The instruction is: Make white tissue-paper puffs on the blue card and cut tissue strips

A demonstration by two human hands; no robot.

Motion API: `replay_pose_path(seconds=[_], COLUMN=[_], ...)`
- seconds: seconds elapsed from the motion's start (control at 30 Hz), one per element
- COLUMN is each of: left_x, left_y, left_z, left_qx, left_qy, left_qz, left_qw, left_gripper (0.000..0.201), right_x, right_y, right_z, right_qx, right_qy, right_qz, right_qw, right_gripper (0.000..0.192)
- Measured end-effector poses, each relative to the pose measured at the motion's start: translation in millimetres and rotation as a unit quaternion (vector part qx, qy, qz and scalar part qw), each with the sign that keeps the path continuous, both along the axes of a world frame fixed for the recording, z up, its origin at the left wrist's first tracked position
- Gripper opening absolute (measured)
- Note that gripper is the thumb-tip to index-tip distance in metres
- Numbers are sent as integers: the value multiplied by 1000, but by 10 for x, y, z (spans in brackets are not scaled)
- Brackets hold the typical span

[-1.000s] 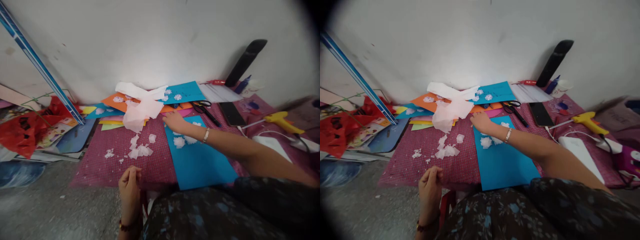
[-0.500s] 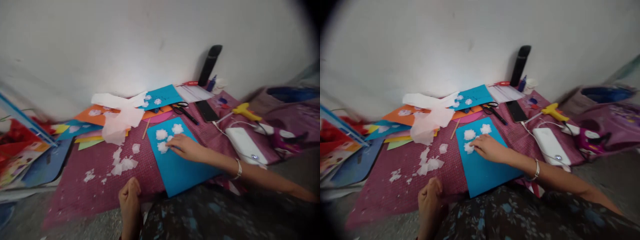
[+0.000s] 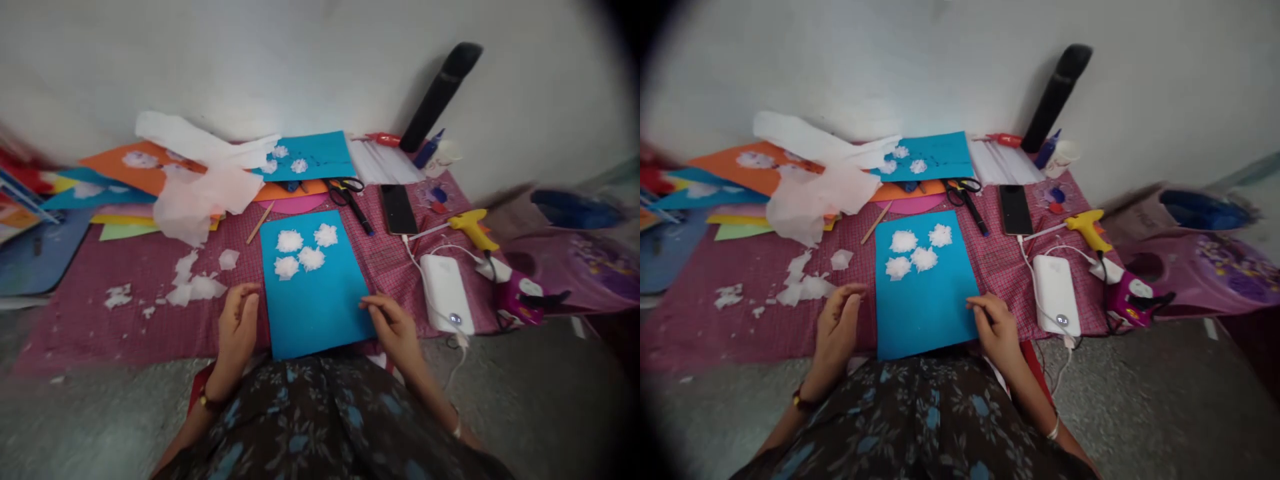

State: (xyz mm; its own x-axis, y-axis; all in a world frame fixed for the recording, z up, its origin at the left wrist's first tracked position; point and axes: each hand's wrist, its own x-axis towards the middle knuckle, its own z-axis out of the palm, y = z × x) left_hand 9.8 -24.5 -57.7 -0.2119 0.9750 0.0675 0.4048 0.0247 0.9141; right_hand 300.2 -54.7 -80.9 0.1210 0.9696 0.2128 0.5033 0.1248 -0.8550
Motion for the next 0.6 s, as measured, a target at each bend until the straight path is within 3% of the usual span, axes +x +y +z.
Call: replay_pose_path(seconds=[0.1,0.2,0.3,0.4,0.5,0.6], left_x=[43,69,97,115,117,133], left_y=[19,81,170,236,285,368], left_z=[-69,-122,-122,-92,-77,-94], left_qx=[-24,-40,-94,-177,-218,-197], left_qy=[-122,-256,-332,-342,-290,-233], left_qz=[43,67,78,11,-98,-96], left_qw=[991,964,935,923,927,947], left_gripper=[30,31,39,49,40,32], right_x=[50,70,75,73,62,48], right_y=[41,72,83,85,90,116], right_z=[51,68,33,-31,-91,-130], right_qx=[-51,-77,-78,-78,-81,-87], right_qy=[50,71,71,69,63,58], right_qz=[-19,-15,-15,-12,-8,-10], right_qw=[997,994,994,995,995,994], right_gripper=[18,19,19,21,22,25])
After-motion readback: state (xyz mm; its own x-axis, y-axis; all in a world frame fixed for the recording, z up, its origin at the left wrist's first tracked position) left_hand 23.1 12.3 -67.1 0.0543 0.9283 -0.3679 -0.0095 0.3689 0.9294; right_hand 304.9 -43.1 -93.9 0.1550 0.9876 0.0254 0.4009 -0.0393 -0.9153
